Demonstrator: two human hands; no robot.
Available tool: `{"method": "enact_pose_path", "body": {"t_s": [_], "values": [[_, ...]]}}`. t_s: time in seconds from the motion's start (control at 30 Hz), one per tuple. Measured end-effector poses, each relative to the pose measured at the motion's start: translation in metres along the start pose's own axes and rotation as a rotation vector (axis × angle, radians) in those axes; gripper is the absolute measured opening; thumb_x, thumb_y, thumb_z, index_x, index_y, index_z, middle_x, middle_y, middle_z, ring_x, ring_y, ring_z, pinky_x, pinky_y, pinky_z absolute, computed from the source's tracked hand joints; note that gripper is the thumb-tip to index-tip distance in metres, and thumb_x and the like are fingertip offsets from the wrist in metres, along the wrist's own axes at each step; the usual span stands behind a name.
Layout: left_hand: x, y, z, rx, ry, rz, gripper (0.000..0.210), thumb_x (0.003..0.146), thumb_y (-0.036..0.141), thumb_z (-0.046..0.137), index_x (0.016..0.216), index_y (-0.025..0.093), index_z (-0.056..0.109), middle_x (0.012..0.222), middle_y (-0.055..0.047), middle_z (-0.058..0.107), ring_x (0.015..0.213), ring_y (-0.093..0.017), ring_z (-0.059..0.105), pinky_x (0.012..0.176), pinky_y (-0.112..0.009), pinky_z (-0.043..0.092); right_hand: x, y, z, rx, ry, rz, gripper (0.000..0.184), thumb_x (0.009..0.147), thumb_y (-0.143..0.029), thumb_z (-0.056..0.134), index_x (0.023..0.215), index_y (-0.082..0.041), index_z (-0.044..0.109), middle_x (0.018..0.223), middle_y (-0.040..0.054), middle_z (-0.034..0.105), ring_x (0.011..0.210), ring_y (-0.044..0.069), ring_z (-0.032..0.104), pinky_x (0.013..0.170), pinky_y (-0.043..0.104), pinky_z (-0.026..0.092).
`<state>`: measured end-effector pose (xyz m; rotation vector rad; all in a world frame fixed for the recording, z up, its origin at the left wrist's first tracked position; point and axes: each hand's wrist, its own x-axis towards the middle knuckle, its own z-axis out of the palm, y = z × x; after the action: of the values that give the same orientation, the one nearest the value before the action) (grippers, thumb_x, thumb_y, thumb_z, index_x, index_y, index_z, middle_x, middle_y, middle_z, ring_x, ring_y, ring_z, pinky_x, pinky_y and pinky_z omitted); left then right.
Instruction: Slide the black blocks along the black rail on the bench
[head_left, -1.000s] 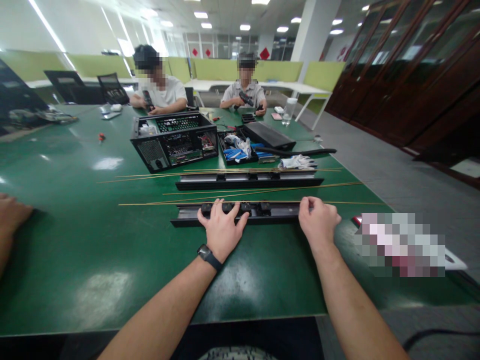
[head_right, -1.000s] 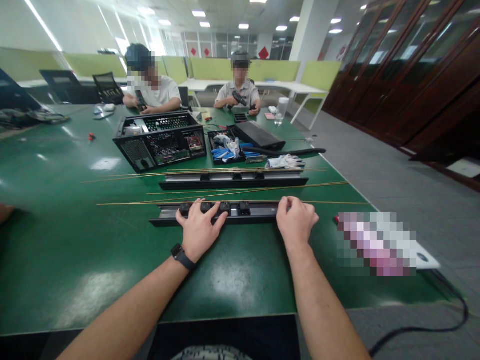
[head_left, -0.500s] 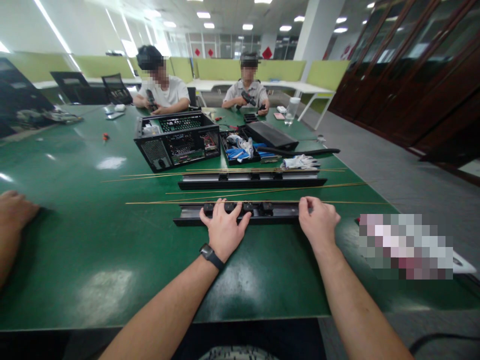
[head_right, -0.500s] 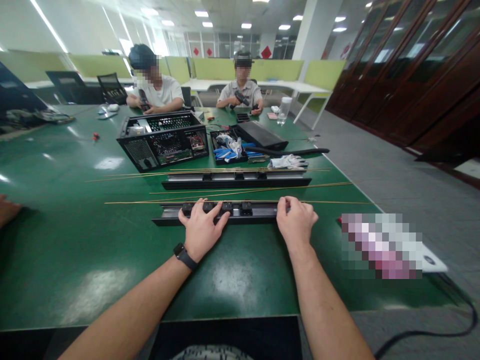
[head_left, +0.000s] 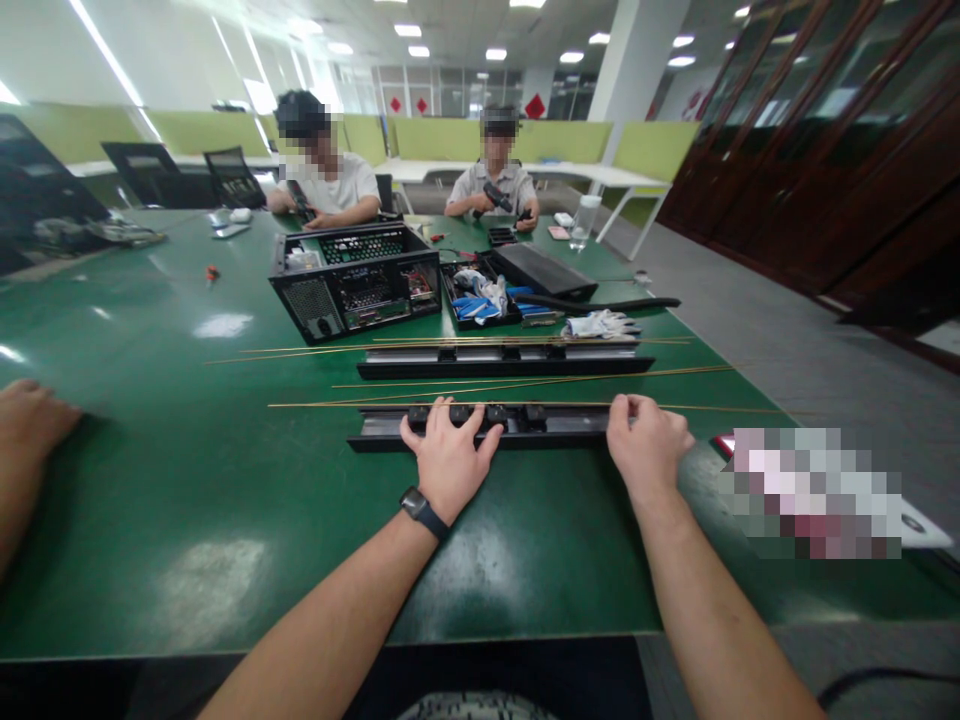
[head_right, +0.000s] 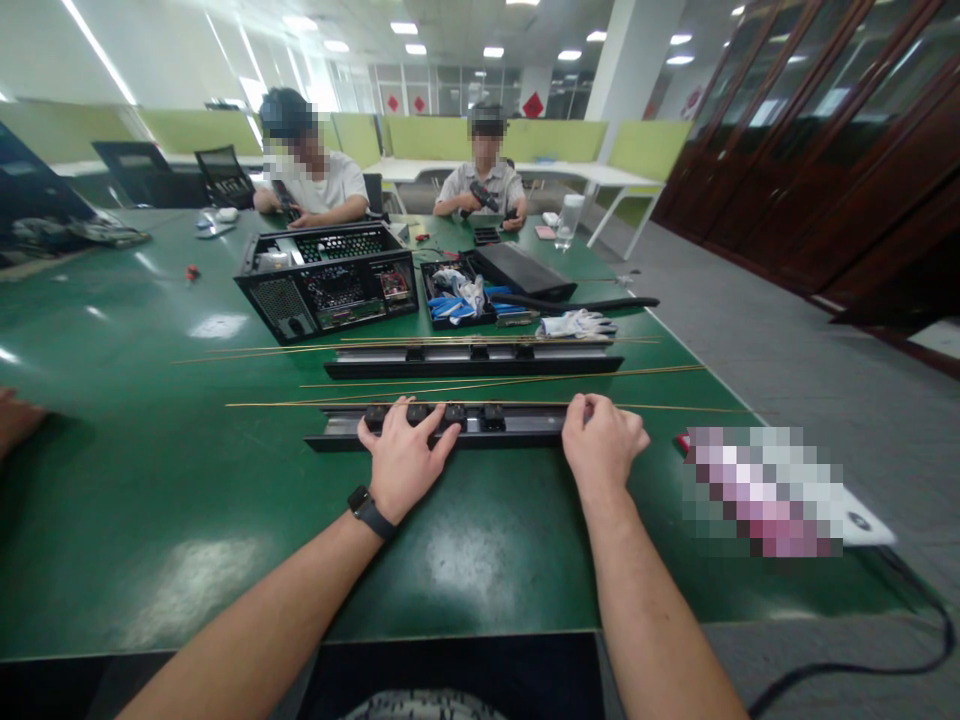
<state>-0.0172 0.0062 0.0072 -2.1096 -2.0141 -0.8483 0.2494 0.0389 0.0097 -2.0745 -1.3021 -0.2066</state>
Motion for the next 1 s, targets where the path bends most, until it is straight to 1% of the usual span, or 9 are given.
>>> {"method": "enact_pose_path", "body": {"t_s": [0.13,0.37,0.6,1.0], "values": [[-0.0007,-0.0006,0.0014,0.002,0.0,0.0,0.039,0.099,0.055,0.059,0.129,0.036,0.073,0.145,-0.018,0.062,0.142,-0.036,0.049,0.116,-0.073,0.02,-0.0022,-0.0017,0.0011,0.018,-0.001,-0.051,0.04,0.098,-0.045,0.048,0.108,-0.019,0.077,0.098,0.0125,0.074,0.099,0.028,0.055,0.094,0.045,0.035],[-0.0002,-0.0003,0.0012,0.002,-0.001,0.004,0.04,0.099,0.055,0.057,0.13,0.035,0.073,0.145,-0.019,0.061,0.142,-0.037,0.049,0.116,-0.073,0.02,-0.0024,-0.0017,0.0016,0.054,-0.016,-0.077,0.042,0.098,-0.047,0.047,0.105,-0.02,0.077,0.093,0.0119,0.074,0.096,0.028,0.056,0.092,0.042,0.036],[-0.0002,-0.0003,0.0009,-0.004,-0.002,0.002,0.039,0.1,0.055,0.058,0.13,0.035,0.073,0.145,-0.019,0.061,0.142,-0.036,0.049,0.116,-0.073,0.019,-0.0043,-0.0042,0.0042,0.103,-0.064,-0.113,0.039,0.097,-0.049,0.048,0.101,-0.021,0.076,0.096,0.0109,0.074,0.1,0.028,0.057,0.094,0.043,0.037],[0.0,0.0002,0.0004,-0.004,-0.001,0.002,0.04,0.099,0.055,0.058,0.129,0.035,0.074,0.145,-0.018,0.061,0.141,-0.037,0.05,0.116,-0.073,0.02,-0.0107,-0.0077,0.007,0.163,-0.109,-0.229,0.038,0.098,-0.05,0.05,0.109,-0.022,0.074,0.103,0.0098,0.077,0.11,0.029,0.058,0.098,0.043,0.035]]}}
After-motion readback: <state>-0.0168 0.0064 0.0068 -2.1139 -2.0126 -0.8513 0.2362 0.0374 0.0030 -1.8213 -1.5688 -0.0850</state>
